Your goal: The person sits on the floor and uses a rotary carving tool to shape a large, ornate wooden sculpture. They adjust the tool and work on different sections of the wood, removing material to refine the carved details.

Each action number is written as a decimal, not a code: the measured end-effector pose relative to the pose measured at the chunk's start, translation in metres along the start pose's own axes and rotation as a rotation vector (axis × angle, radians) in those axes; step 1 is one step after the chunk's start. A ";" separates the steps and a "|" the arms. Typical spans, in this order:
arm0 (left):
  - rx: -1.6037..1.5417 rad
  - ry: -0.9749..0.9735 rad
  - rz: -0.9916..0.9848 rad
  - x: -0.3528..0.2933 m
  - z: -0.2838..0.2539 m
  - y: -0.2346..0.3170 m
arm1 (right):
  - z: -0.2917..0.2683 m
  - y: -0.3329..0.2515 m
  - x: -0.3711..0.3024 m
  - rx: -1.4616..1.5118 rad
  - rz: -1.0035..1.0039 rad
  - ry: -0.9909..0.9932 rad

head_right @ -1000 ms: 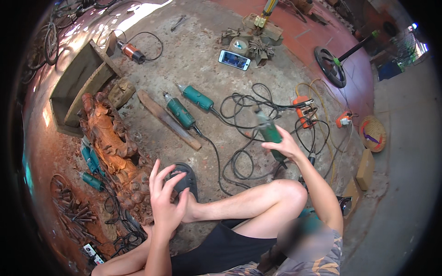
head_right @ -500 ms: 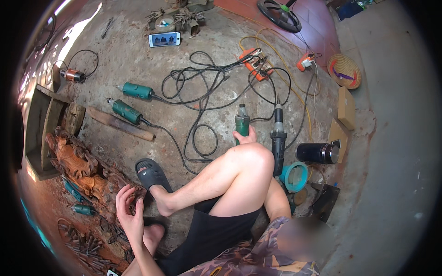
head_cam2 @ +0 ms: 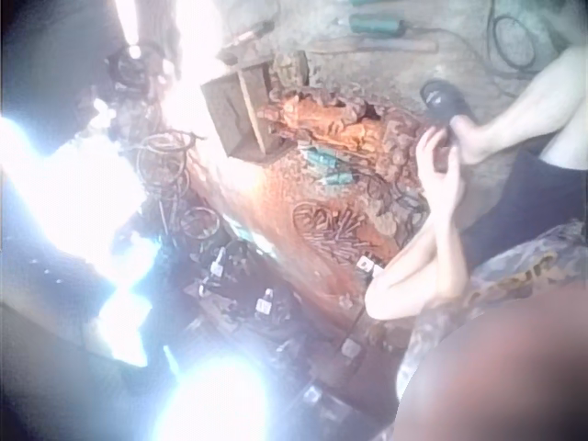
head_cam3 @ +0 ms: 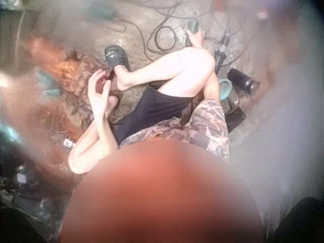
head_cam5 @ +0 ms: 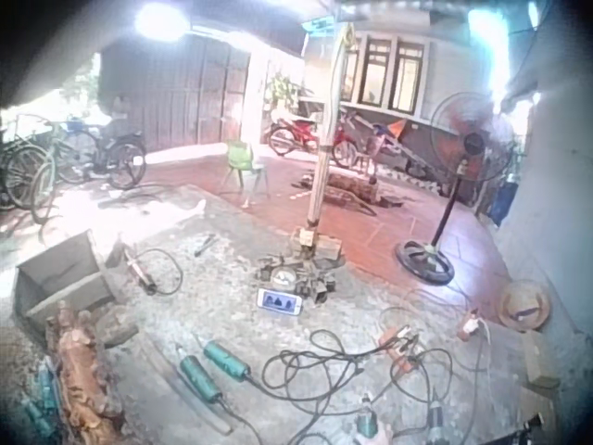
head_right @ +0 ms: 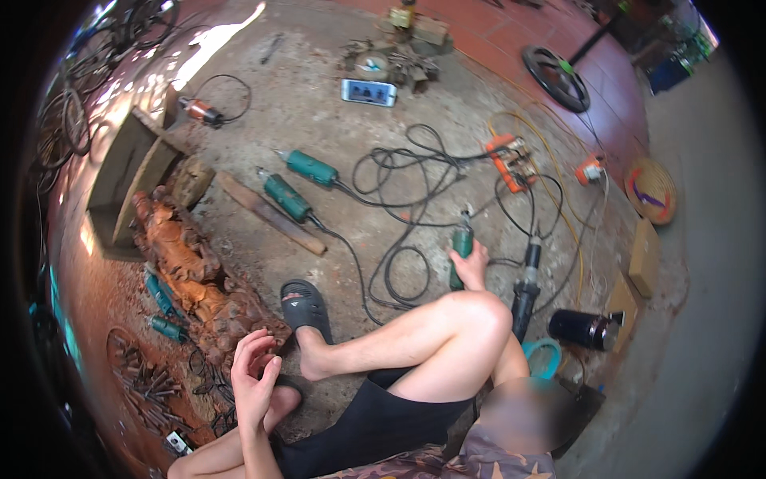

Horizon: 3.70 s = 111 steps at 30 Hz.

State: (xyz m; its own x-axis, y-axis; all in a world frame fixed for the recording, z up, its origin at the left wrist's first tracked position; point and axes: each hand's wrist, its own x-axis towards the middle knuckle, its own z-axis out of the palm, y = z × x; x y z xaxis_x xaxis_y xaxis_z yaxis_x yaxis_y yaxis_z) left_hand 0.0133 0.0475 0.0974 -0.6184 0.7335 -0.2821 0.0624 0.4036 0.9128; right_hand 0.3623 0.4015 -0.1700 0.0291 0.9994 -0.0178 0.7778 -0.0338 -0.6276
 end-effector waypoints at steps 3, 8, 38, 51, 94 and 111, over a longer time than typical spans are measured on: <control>-0.161 0.074 -0.055 -0.011 -0.026 -0.004 | -0.016 0.011 0.011 0.068 0.024 -0.134; -0.220 0.233 0.016 -0.045 -0.097 -0.005 | -0.082 -0.030 0.037 0.098 0.162 -0.244; -0.329 1.619 -0.693 -0.307 -0.476 -0.477 | -0.036 -0.365 -0.294 0.087 -0.343 -1.288; -0.426 1.574 -0.561 -0.295 -0.460 -0.464 | -0.035 -0.361 -0.319 0.088 -0.269 -1.341; -0.059 0.507 0.111 -0.128 -0.135 -0.041 | -0.030 0.007 -0.057 0.331 0.276 -0.078; 0.667 0.059 0.846 0.029 0.014 0.061 | -0.191 -0.378 -0.117 0.060 -0.857 -1.303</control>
State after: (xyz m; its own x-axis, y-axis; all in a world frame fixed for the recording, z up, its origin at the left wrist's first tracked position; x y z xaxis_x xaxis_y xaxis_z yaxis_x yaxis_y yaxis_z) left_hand 0.0098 0.1014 0.1408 -0.2094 0.8942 0.3958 0.8907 0.0075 0.4545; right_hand 0.1847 0.2963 0.2178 -0.9625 0.0353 -0.2690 0.2506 0.4954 -0.8317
